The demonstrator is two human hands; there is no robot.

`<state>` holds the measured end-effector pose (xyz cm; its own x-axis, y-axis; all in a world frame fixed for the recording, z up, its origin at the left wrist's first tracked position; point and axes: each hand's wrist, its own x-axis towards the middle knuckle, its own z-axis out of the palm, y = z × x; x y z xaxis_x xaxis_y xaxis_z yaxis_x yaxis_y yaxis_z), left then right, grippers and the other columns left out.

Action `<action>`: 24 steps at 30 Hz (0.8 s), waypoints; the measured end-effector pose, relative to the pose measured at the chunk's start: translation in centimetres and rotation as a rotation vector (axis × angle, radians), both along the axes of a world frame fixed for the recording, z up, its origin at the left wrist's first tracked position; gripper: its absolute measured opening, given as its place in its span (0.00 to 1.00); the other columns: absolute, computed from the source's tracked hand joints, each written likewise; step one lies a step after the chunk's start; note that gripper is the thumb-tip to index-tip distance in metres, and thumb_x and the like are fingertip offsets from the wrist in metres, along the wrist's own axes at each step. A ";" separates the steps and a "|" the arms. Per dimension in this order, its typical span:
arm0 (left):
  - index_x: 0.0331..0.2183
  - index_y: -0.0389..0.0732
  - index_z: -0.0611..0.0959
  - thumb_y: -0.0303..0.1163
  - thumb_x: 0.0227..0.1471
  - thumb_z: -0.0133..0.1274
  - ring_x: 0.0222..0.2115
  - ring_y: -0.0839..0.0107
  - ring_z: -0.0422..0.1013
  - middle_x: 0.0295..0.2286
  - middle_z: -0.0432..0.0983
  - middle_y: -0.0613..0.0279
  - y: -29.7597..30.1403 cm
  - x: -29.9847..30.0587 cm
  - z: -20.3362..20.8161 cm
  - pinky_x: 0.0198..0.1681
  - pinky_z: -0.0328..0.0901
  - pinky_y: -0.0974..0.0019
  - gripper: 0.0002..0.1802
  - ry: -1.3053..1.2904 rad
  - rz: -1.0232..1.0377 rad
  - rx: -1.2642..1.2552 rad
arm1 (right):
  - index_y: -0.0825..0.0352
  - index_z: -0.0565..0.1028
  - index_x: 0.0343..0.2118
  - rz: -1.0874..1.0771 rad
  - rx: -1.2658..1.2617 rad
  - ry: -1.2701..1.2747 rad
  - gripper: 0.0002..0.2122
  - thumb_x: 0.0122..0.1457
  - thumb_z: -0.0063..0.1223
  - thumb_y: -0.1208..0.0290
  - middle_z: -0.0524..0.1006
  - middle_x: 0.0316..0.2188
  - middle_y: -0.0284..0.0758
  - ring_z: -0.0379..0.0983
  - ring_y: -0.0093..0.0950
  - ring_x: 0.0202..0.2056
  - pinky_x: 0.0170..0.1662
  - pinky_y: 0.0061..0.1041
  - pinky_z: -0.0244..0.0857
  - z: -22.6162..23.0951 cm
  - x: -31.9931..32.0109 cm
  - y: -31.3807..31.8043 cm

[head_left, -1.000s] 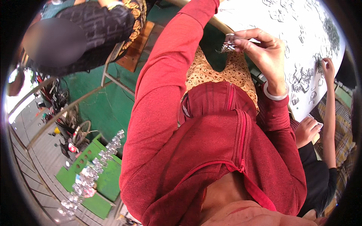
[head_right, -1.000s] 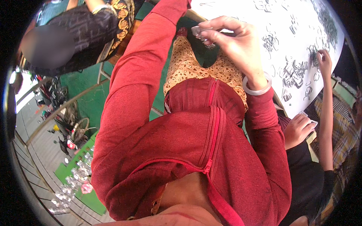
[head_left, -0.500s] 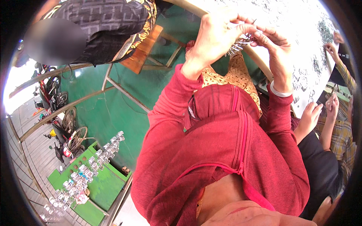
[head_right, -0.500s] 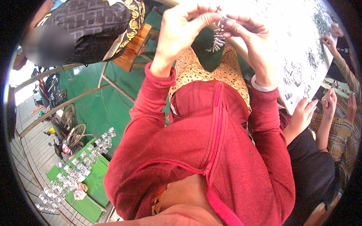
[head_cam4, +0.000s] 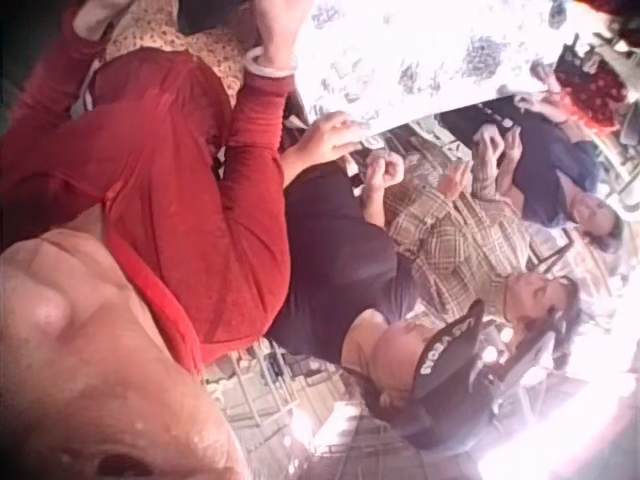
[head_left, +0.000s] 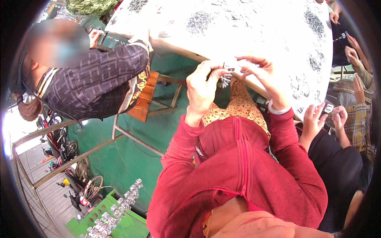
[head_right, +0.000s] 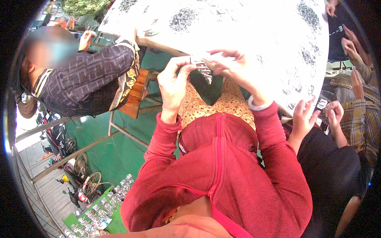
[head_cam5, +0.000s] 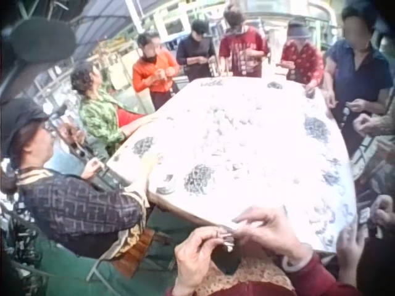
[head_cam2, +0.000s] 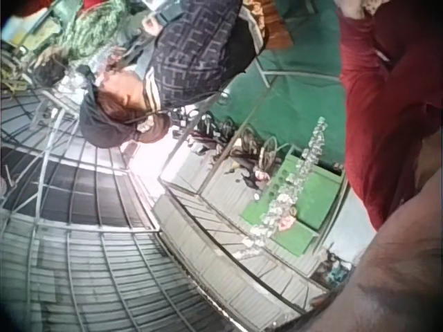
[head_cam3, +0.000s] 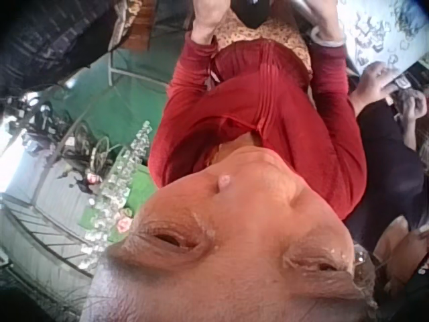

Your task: The person picks up metal rings from a pile on a table and attaches them to a long metal chain.

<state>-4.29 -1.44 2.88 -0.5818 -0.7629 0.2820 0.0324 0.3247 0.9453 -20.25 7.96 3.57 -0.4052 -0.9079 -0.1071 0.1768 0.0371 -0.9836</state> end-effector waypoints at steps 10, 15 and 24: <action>0.33 0.30 0.76 0.14 0.52 0.47 0.35 0.70 0.73 0.33 0.71 0.55 0.9 0.1 -0.5 0.39 0.71 0.69 0.05 0.084 -0.218 0.030 | 0.67 0.65 0.47 -0.387 0.113 0.809 0.22 0.56 0.54 0.58 0.70 0.32 0.39 0.66 0.19 0.21 0.21 0.18 0.62 -21.7 -18.8 -5.0; 0.32 0.31 0.76 0.15 0.51 0.50 0.34 0.70 0.73 0.32 0.73 0.55 0.6 0.9 -1.6 0.38 0.71 0.70 0.04 0.084 -0.171 0.000 | 0.68 0.65 0.46 -0.423 0.229 0.650 0.18 0.55 0.55 0.70 0.69 0.32 0.38 0.69 0.21 0.24 0.25 0.20 0.66 -18.5 -15.6 -5.4; 0.31 0.35 0.80 0.18 0.46 0.56 0.29 0.75 0.73 0.27 0.76 0.60 0.2 -0.7 -1.7 0.34 0.68 0.73 0.06 0.012 -0.112 -0.232 | 0.72 0.75 0.40 -0.069 -0.057 0.025 0.10 0.54 0.56 0.78 0.79 0.29 0.36 0.75 0.21 0.31 0.35 0.20 0.69 -0.7 -0.8 0.0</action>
